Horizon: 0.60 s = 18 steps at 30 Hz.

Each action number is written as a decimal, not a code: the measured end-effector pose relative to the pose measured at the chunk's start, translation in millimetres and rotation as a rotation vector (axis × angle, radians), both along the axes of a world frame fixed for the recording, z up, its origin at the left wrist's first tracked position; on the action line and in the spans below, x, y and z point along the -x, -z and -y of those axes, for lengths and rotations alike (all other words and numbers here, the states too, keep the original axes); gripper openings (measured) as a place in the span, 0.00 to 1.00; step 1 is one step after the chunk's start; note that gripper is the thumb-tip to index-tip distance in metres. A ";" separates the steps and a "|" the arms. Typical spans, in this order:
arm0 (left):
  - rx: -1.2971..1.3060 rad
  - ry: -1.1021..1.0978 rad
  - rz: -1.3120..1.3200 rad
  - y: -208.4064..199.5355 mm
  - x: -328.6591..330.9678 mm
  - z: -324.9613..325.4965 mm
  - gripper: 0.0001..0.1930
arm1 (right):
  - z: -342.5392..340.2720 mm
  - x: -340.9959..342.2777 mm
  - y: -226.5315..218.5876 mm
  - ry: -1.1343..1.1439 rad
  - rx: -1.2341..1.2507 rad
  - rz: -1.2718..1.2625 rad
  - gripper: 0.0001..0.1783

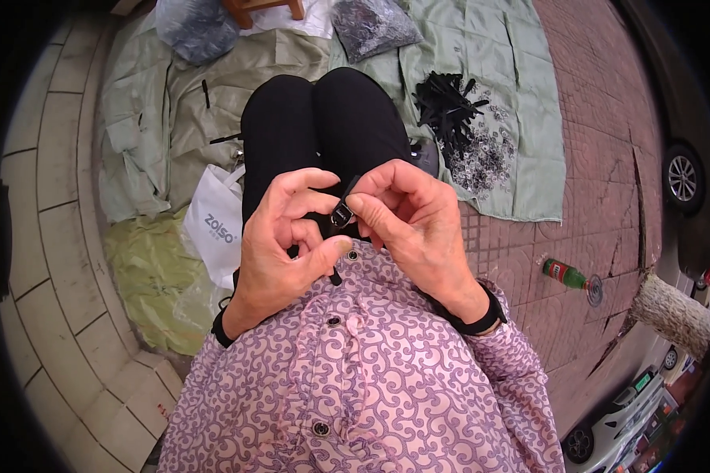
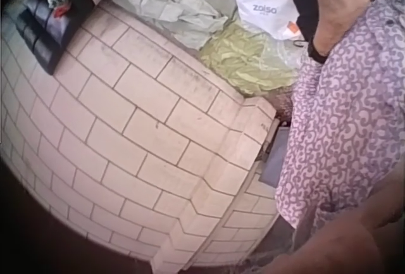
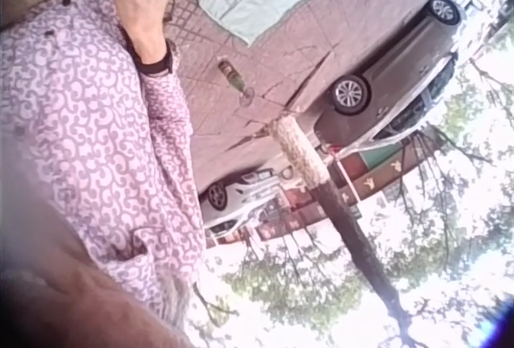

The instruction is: Manually attaching metal buckles or fasteners to black fabric/leather shoe straps.

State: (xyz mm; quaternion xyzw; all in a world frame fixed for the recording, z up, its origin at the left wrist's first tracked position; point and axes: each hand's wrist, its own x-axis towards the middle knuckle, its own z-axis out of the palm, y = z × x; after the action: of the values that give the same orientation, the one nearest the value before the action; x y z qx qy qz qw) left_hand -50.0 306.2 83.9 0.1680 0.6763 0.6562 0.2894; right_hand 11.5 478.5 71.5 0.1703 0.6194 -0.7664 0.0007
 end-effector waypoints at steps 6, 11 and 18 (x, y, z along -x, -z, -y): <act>0.095 -0.081 -0.237 8.0 -2.9 -7.9 0.19 | 1.4 -1.4 -9.2 0.002 0.063 0.076 0.04; 0.125 -0.129 -0.424 7.3 -5.6 -10.1 0.16 | 1.8 -3.4 -8.1 0.008 0.186 0.080 0.05; 0.097 -0.107 -0.405 4.5 -3.5 -9.9 0.15 | 7.9 -5.2 -8.0 0.030 0.241 0.064 0.05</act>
State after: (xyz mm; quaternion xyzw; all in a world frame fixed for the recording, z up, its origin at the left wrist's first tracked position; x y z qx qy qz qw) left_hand -46.5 316.1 79.4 0.2462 0.7593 0.5903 0.1198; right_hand 16.7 470.6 79.5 0.2024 0.5198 -0.8295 0.0295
